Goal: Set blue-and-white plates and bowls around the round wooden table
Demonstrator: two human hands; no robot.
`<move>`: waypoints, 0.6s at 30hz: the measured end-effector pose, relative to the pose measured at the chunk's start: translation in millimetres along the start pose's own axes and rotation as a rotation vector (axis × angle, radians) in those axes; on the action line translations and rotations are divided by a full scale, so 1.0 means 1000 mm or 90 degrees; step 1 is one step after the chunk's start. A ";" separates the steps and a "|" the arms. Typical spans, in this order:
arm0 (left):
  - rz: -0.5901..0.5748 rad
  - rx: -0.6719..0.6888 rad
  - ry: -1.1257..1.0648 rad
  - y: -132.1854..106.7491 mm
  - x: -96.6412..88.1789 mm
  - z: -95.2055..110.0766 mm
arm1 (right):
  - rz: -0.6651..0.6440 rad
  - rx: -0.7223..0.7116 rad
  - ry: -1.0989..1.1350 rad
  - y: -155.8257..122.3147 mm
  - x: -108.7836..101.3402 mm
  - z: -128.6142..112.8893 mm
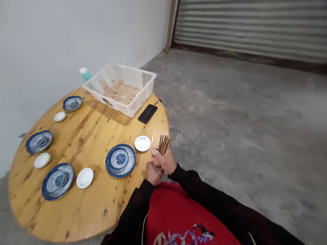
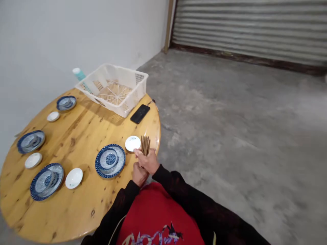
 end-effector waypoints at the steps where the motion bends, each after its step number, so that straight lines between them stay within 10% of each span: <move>1: -0.026 0.007 0.005 0.006 0.011 0.007 | -0.004 0.003 0.048 0.003 -0.010 -0.008; 7: -0.208 0.058 -0.034 0.026 0.082 0.055 | -0.022 -0.016 0.182 0.000 -0.067 -0.045; 18: -0.167 0.085 -0.081 0.064 0.161 0.090 | 0.036 -0.034 0.098 -0.019 -0.168 -0.072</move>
Point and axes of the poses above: each hand's wrist, its own y-axis towards the middle knuckle, its own x-axis out of the palm, z = x × y, the point moved 10 cm from there along y, towards the middle knuckle, and after that the axes turned 15 degrees about -z, right-handed, at the moved point
